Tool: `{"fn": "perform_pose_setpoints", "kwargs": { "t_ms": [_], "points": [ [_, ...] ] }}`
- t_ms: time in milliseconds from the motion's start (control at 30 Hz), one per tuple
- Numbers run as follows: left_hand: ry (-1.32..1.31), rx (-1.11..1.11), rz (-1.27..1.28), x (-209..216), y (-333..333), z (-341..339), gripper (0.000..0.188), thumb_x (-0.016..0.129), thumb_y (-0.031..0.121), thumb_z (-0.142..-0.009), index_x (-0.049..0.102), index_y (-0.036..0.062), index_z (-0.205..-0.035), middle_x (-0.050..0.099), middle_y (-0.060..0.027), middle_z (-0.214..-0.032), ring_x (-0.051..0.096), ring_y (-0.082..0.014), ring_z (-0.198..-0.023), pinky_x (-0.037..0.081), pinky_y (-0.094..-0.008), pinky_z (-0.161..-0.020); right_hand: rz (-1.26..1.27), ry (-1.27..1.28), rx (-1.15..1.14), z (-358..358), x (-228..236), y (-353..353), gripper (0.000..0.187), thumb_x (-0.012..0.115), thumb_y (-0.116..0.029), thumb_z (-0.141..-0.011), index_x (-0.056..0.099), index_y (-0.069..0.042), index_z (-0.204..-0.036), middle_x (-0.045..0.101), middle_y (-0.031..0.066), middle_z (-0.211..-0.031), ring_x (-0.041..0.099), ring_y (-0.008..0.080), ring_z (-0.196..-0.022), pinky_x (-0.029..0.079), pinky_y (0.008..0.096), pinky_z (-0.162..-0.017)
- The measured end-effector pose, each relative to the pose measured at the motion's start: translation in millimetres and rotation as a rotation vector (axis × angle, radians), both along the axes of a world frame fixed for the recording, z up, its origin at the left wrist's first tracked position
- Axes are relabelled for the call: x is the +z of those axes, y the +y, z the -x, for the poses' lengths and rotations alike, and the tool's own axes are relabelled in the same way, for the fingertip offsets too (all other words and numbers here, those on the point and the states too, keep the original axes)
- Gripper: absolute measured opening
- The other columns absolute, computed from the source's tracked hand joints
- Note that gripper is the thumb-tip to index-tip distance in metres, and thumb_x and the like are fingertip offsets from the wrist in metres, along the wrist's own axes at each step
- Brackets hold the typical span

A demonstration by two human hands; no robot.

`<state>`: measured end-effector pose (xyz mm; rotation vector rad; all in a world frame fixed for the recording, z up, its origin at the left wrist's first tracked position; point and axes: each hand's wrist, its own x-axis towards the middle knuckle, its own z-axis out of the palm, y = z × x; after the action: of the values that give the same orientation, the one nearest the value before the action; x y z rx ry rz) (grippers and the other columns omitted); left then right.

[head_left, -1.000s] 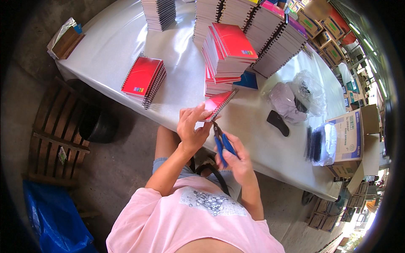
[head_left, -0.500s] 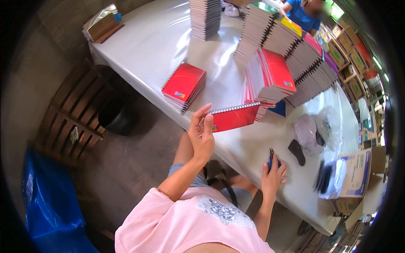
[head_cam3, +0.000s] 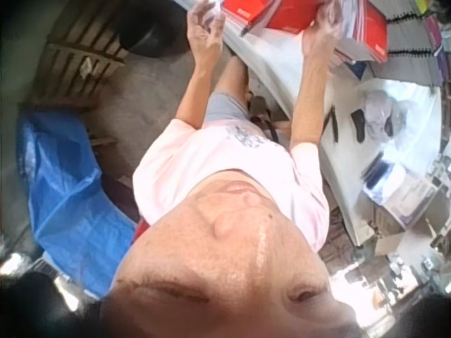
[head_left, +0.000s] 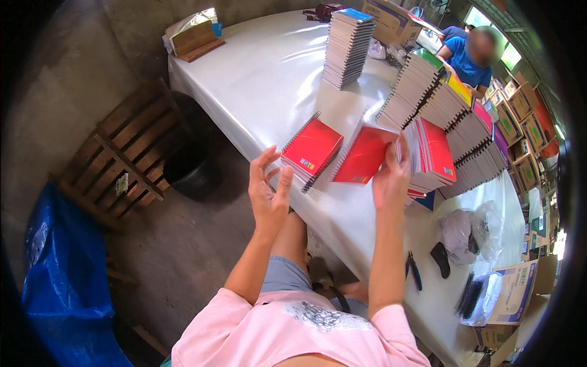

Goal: The person processes several red spiral notebooks by using pliers to trim and crimp the ends of the spiral bindings. The person handles the notebooks one at a time, flipping them to trim both ends, and then places the finished notebooks into a blue sleeve.

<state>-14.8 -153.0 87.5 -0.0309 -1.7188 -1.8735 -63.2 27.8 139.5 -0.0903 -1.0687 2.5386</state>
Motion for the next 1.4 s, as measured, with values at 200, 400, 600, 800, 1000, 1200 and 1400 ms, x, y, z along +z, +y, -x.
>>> {"fn": "perform_pose_setpoints", "kwargs": {
  "t_ms": [200,400,600,800,1000,1200,1400],
  "points": [
    [-0.141,-0.041,-0.181,-33.1,-14.5,26.4,0.043,0.045,0.028,-0.098,0.042,0.0015,-0.132,0.047,-0.0112,-0.127,0.041,-0.0154,-0.121,0.027,-0.0282,-0.105,-1.514,0.481,0.114,72.1,17.8,-28.4,0.021,0.048,-0.006,-0.079,0.068,-0.007,-0.084,0.062,0.0061,-0.075,0.058,0.0149,-0.079,0.04,0.0282,-0.079],
    [-0.11,-0.004,-0.053,-58.6,-4.6,46.5,0.044,0.038,0.029,-0.099,0.041,0.0003,-0.132,0.043,-0.0169,-0.132,0.043,-0.0241,-0.123,0.033,-0.0329,-0.102,-1.918,0.664,0.444,76.7,-22.0,-75.6,0.028,0.047,-0.006,-0.078,0.067,-0.016,-0.096,0.064,0.0035,-0.092,0.055,0.0168,-0.102,0.022,0.0499,-0.099],
    [-0.053,0.031,0.112,-67.0,2.1,67.1,0.046,0.038,0.034,-0.099,0.045,0.0001,-0.128,0.045,-0.0145,-0.13,0.04,-0.0249,-0.123,0.034,-0.0348,-0.099,-1.287,0.223,-0.074,92.1,-61.7,-19.9,0.028,0.049,-0.025,-0.09,0.065,-0.014,-0.109,0.063,0.0071,-0.104,0.055,0.0192,-0.105,0.029,0.042,-0.1],
    [0.037,0.06,-0.048,-77.9,18.2,97.6,0.036,0.04,0.027,-0.099,0.059,-0.002,-0.105,0.058,-0.0122,-0.11,0.052,-0.0215,-0.108,0.038,-0.0316,-0.094,-0.841,0.001,0.102,120.1,-126.2,-26.4,0.054,0.036,-0.041,-0.098,0.065,0.004,-0.1,0.066,0.0142,-0.098,0.059,0.0242,-0.09,0.043,0.0324,-0.085],
    [0.118,0.15,-0.101,-79.4,28.5,103.8,0.034,0.04,0.023,-0.099,0.062,-0.0034,-0.098,0.063,-0.0118,-0.101,0.057,-0.0185,-0.097,0.043,-0.0296,-0.088,-0.457,-0.135,-0.015,119.5,-132.5,-37.1,0.04,0.045,-0.03,-0.095,0.066,0.003,-0.087,0.066,0.0087,-0.081,0.056,0.0165,-0.076,0.043,0.0281,-0.075],
    [0.137,0.123,-0.24,-83.6,29.4,106.4,0.04,0.038,0.026,-0.099,0.062,-0.0065,-0.098,0.064,-0.0144,-0.101,0.058,-0.0206,-0.094,0.043,-0.0311,-0.087,-0.44,-0.101,-0.025,113.8,-135.0,-41.5,0.028,0.05,-0.02,-0.093,0.065,0.002,-0.085,0.062,0.004,-0.076,0.052,0.0109,-0.074,0.042,0.0252,-0.071],
    [0.182,0.099,-0.257,-99.4,18.8,113.0,0.046,0.032,0.032,-0.1,0.056,-0.0044,-0.111,0.058,-0.0148,-0.113,0.052,-0.0221,-0.106,0.038,-0.0345,-0.093,-0.945,0.036,-0.366,87.6,-94.2,-44.7,0.019,0.053,-0.018,-0.09,0.063,-0.004,-0.099,0.055,0.0158,-0.106,0.052,0.0284,-0.101,0.041,0.036,-0.089]
  ]
}}
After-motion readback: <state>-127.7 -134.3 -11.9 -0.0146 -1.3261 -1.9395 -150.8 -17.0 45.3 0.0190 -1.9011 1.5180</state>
